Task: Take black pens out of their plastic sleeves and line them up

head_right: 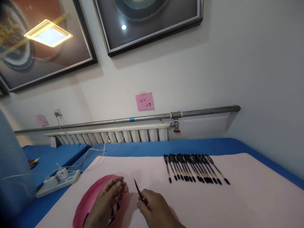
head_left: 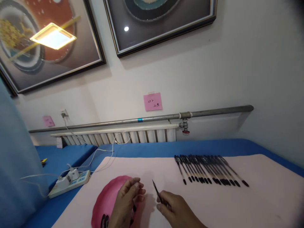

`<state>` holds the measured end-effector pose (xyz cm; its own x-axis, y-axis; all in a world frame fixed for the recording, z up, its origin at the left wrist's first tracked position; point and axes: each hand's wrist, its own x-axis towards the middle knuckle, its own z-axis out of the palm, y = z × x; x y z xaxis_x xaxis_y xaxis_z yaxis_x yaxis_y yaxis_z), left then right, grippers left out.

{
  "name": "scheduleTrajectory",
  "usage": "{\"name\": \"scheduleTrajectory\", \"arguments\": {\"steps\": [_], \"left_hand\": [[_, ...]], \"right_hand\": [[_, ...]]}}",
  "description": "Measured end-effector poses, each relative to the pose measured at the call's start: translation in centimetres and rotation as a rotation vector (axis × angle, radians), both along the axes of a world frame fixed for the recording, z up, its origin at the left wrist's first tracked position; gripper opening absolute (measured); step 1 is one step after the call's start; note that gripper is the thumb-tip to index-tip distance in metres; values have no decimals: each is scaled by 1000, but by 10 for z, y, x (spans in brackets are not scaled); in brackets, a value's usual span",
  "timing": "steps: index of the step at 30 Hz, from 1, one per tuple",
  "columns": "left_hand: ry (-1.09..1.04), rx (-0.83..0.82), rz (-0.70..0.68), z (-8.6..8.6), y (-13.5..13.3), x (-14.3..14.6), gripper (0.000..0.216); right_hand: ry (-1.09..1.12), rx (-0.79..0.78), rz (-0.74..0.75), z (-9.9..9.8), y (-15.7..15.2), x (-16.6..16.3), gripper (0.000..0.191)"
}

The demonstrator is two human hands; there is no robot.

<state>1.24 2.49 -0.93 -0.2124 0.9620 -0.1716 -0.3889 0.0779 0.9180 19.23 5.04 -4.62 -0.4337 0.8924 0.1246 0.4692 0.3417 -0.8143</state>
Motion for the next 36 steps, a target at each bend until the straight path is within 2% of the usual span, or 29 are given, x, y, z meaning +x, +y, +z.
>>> {"name": "scheduleTrajectory", "arguments": {"steps": [5, 8, 11, 14, 19, 25, 30, 36], "left_hand": [[71, 34, 212, 6, 0, -28, 35], [305, 49, 320, 6, 0, -54, 34], [600, -39, 329, -5, -2, -78, 32], [765, -163, 346, -20, -5, -93, 25], [1044, -300, 242, -31, -9, -99, 10], [1219, -384, 78, -30, -11, -88, 11], [1386, -439, -56, -30, -11, -90, 18], [1457, -451, -65, -29, -13, -92, 19]], "right_hand": [[58, -54, -34, -6, 5, 5, 14], [89, -113, -48, -12, 12, 9, 14], [109, -177, -46, -17, 18, 11, 13], [166, -269, -40, -16, 19, 11, 14], [200, -394, -40, -13, 18, 12, 14], [255, -395, -30, -8, 15, 14, 12], [258, -393, -30, -2, 13, 14, 8], [300, -423, -40, 1, 12, 13, 11]]}}
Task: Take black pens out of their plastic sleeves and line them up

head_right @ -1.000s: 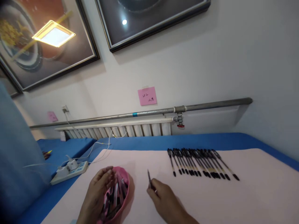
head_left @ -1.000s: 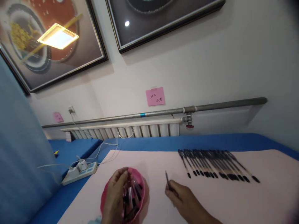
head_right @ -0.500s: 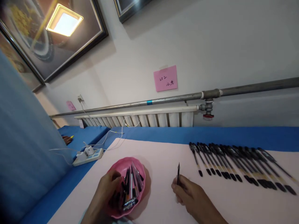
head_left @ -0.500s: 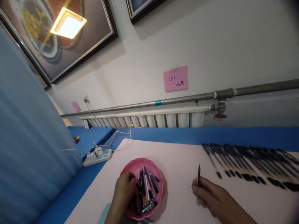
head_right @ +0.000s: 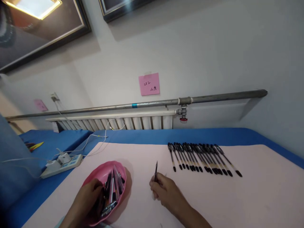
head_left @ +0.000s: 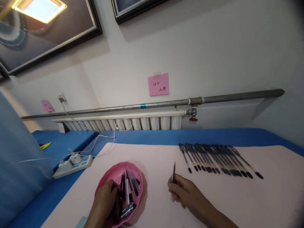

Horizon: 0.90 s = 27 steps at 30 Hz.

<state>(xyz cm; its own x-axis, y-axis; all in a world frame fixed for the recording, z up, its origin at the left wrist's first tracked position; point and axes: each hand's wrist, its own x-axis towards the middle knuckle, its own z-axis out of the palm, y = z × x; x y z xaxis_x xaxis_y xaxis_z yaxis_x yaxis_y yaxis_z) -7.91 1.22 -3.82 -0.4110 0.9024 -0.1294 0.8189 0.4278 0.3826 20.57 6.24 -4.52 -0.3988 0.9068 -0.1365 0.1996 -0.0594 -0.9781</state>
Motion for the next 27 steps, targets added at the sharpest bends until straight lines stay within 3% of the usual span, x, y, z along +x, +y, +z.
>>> {"name": "scheduleTrajectory", "arguments": {"steps": [13, 27], "left_hand": [[-12, 37, 88, 12, -5, 2, 21], [66, -90, 12, 10, -3, 12, 13]], "right_hand": [[14, -56, -12, -6, 7, 1, 22], [0, -35, 5, -8, 6, 1, 20]]}}
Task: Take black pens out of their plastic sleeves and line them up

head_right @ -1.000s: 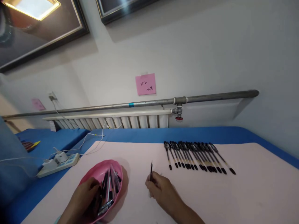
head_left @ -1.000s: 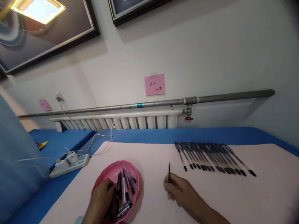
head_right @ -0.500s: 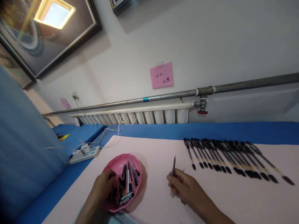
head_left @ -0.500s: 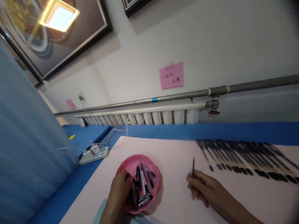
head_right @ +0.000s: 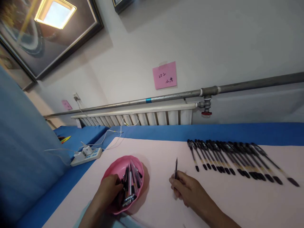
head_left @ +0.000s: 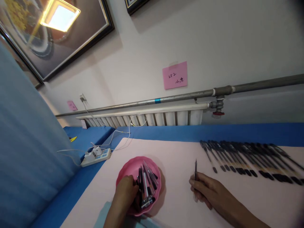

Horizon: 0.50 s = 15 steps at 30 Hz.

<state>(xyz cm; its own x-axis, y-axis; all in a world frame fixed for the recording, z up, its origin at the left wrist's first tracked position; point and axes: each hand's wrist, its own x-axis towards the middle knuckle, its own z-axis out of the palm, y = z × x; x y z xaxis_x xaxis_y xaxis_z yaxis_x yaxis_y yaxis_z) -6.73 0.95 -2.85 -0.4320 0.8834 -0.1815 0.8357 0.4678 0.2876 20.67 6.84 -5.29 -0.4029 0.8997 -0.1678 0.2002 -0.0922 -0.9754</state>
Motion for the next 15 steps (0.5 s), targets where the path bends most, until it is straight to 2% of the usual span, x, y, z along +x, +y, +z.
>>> {"name": "scheduleTrajectory", "arguments": {"steps": [9, 15], "left_hand": [[26, -8, -7, 0, 1, -2, 16], [38, 5, 18, 6, 0, -2, 20]], "right_hand": [[5, -32, 12, -4, 3, 2, 19], [14, -58, -6, 3, 1, 3, 20]]}}
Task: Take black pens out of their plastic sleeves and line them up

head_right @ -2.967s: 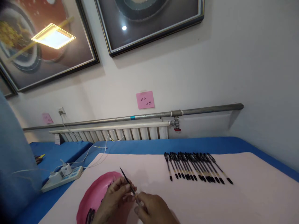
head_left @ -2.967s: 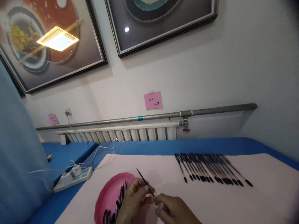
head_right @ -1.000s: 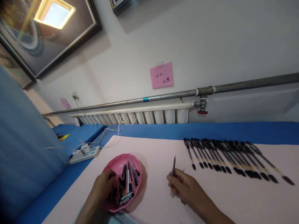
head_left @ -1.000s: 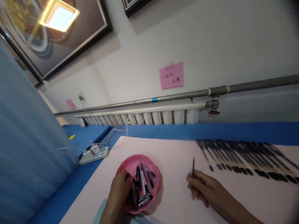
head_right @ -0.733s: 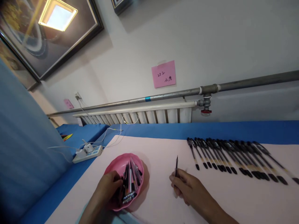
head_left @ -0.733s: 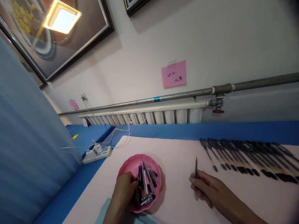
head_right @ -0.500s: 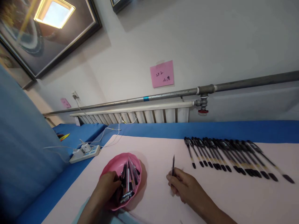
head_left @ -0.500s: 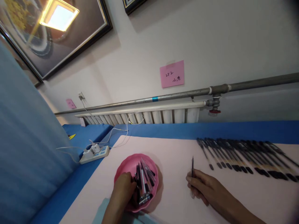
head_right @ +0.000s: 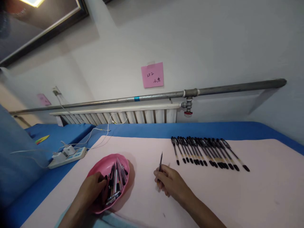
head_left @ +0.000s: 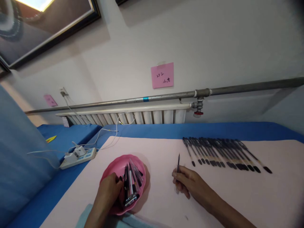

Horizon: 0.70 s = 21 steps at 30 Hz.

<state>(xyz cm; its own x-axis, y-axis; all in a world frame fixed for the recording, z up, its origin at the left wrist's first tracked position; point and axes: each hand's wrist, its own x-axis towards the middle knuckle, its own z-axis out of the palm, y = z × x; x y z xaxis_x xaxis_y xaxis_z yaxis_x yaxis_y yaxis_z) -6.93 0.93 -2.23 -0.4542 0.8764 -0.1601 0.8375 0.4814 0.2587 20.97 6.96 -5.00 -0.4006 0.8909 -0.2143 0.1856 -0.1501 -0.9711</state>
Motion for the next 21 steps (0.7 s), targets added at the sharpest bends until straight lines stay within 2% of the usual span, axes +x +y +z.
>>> {"name": "scheduleTrajectory", "arguments": {"steps": [12, 21], "left_hand": [[-33, 123, 108, -4, -2, -4, 19], [-251, 111, -58, -5, -1, 11, 19]], "right_hand": [[-18, 5, -2, -2, 2, -1, 25], [-17, 15, 4, -2, 2, 0, 23]]}}
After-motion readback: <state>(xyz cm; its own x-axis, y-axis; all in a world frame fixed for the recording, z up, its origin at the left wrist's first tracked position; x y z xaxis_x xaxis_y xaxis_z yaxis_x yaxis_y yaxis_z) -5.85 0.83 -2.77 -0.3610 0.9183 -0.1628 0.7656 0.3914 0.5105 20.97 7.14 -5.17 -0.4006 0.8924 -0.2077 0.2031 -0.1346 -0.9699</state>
